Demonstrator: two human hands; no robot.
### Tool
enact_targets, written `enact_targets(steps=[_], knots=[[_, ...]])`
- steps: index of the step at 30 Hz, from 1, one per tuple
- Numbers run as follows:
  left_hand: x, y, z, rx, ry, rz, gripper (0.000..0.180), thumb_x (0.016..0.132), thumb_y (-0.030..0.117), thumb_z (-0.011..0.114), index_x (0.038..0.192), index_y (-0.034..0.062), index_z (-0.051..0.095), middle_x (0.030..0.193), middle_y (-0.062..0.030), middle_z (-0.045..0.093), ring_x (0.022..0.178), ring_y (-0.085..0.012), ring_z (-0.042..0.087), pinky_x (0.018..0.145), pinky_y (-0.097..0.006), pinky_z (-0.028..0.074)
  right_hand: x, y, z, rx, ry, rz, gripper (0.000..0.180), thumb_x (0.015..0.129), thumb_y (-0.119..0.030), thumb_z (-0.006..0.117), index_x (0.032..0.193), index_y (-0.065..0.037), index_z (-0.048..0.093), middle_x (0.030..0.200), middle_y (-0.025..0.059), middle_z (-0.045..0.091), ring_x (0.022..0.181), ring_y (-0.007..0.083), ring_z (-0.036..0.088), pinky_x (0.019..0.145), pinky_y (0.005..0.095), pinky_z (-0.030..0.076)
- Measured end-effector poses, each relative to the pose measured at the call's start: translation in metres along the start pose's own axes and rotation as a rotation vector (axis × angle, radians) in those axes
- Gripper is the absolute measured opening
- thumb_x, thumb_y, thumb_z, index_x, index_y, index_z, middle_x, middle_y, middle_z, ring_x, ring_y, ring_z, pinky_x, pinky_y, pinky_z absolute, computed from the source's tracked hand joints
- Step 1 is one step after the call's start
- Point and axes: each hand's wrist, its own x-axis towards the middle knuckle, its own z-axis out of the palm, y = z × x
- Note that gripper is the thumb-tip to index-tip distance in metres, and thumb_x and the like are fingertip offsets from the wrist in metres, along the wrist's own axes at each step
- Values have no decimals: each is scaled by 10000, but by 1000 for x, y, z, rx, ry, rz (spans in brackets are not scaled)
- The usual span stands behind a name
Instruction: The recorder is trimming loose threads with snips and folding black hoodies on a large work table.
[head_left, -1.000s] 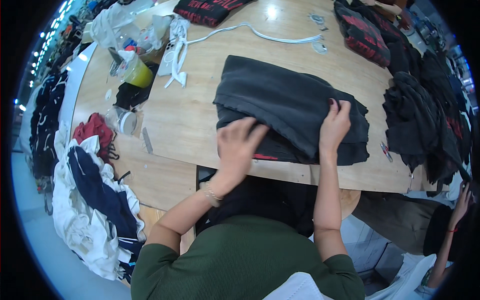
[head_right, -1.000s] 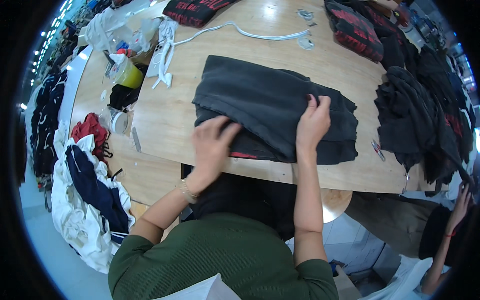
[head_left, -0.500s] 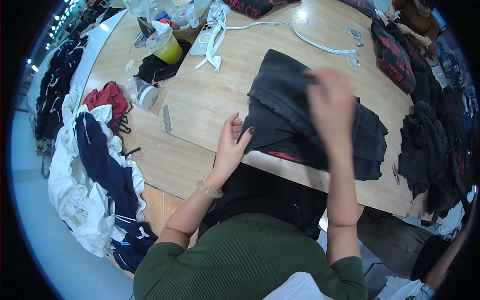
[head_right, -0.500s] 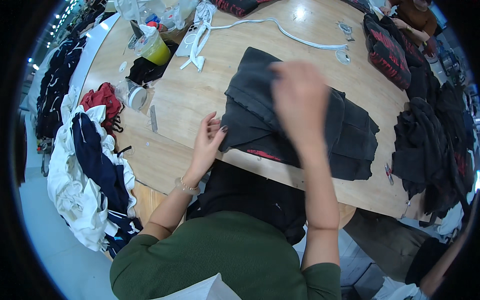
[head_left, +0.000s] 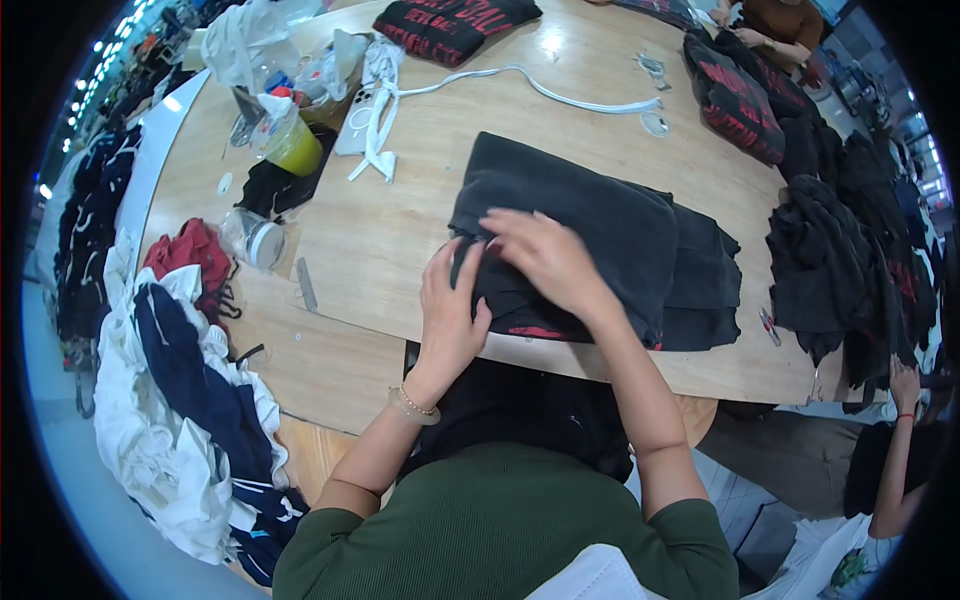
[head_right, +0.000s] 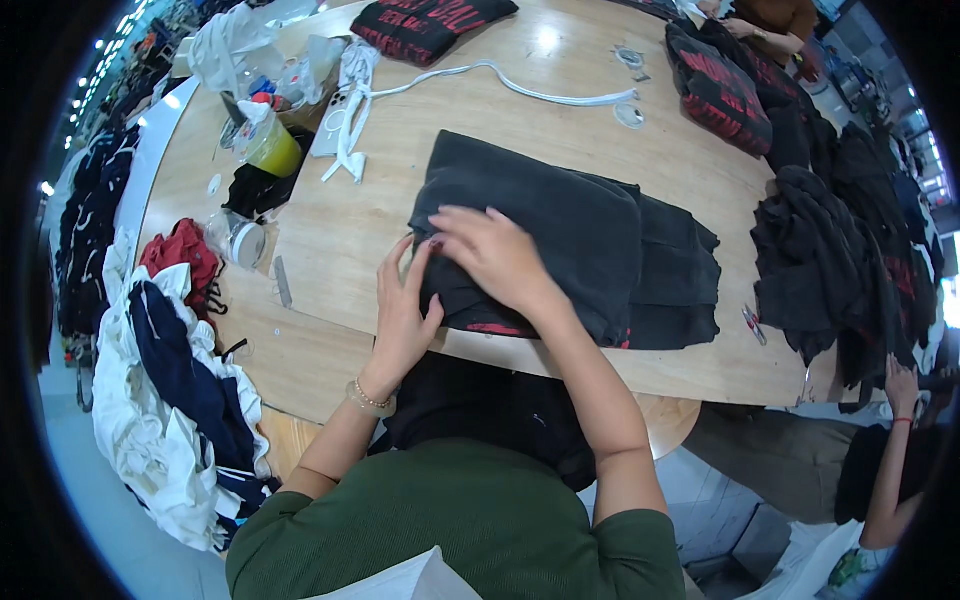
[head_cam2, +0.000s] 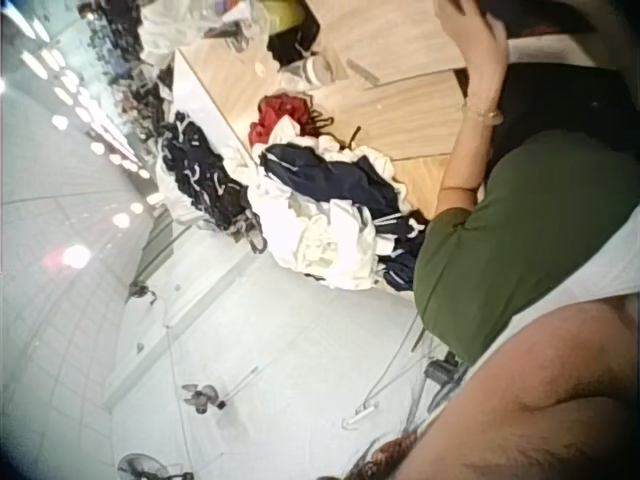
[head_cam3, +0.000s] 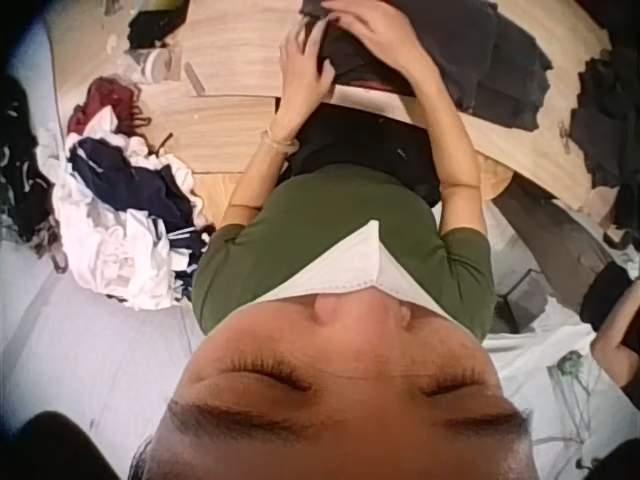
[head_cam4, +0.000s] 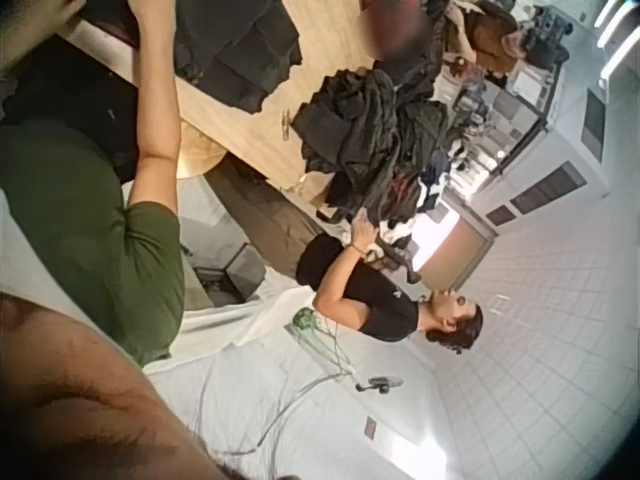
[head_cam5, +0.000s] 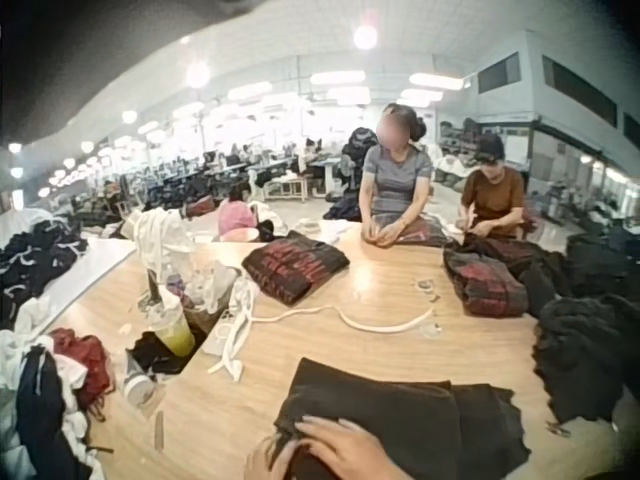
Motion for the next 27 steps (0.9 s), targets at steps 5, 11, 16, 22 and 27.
enact_targets(steps=[5, 11, 16, 22, 27], knots=[[43, 33, 9, -249, -122, 414, 481, 800, -30, 505, 1274, 51, 529, 1342, -153, 468, 1279, -339, 422, 1092, -466, 296, -48, 26, -92, -328, 914, 576, 275, 954, -264, 506, 958, -11, 614, 882, 164, 639, 793, 313, 625, 723, 397, 483], [54, 78, 75, -7, -165, 501, 508, 913, 319, 554, 1367, 117, 450, 1440, -122, 386, 1365, -294, 314, 1092, -583, 206, -63, 79, -70, -356, 1077, 580, 368, 987, -336, 456, 895, -9, 597, 800, 246, 641, 805, 440, 620, 638, 474, 461], [45, 68, 93, 158, -163, 513, 552, 905, 393, 549, 1393, 162, 435, 1503, -107, 301, 1404, -287, 247, 1087, -631, 165, -58, 83, -72, -309, 857, 774, 373, 988, -333, 456, 901, -4, 607, 797, 245, 640, 779, 442, 619, 629, 474, 457], [16, 47, 31, -55, -79, 537, 465, 753, 233, 739, 1193, 160, 607, 1151, -86, 518, 1044, -271, 489, 894, -390, 375, -60, 61, -63, -237, 820, 771, 310, 983, -257, 481, 893, 11, 608, 746, 240, 632, 718, 420, 618, 621, 442, 459], [5, -33, -5, 41, -250, 522, 417, 706, 17, 645, 1112, 111, 661, 858, -61, 476, 771, -217, 514, 658, -322, 439, -47, 76, -70, -239, 998, 359, 220, 971, -193, 499, 909, -18, 618, 735, 200, 636, 702, 379, 633, 572, 412, 467]])
